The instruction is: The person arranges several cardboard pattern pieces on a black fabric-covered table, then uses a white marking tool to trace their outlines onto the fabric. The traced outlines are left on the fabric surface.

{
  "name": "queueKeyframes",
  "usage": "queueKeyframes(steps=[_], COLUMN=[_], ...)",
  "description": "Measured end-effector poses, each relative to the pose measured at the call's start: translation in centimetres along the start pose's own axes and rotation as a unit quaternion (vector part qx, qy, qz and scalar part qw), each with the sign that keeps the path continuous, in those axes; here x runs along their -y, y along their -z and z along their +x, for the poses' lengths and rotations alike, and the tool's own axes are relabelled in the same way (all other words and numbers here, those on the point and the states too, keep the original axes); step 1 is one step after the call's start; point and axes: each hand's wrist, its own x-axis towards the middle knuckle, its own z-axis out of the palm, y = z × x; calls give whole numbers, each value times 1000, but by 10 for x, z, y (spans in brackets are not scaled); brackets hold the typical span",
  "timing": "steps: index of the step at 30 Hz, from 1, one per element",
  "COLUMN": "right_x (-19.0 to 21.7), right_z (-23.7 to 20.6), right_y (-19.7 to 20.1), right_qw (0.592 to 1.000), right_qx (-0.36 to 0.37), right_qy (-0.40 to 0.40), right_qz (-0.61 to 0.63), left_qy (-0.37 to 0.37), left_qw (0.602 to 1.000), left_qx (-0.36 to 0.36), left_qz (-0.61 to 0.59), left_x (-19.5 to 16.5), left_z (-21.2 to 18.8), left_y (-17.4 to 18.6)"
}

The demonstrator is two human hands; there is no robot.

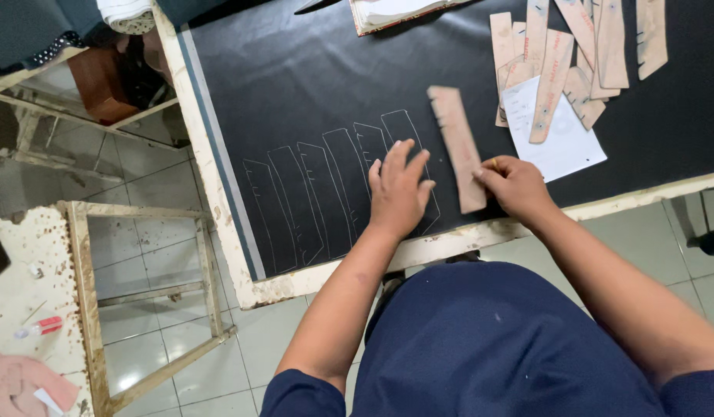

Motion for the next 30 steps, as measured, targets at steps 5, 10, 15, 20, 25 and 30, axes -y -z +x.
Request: queueKeyframes(steps=[5,10,15,20,25,30], right_x=[-8,-13,-13,-15,-17,-15], right_z=[-2,-1,-1,-3,-4,-7], right_y=[2,6,4,3,1,4], right_qw=[990,998,996,992,990,992], right_qx=[-105,-65,-77,-90,-96,-73], right_qy=[42,-18,5,31,38,38], right_qz=[-86,-13,-38,-83,-94,-94], left_qy=[8,17,9,21,22,23], left_qw=[995,991,991,992,993,987], left_qx=[96,130,135,123,112,142], left_qz=[24,22,5,32,19,-68], left_x=[-1,4,5,-5,-7,13], left_z=[0,-3,-6,5,8,-1], left_y=[-21,-18,-10,-12,-11,-7])
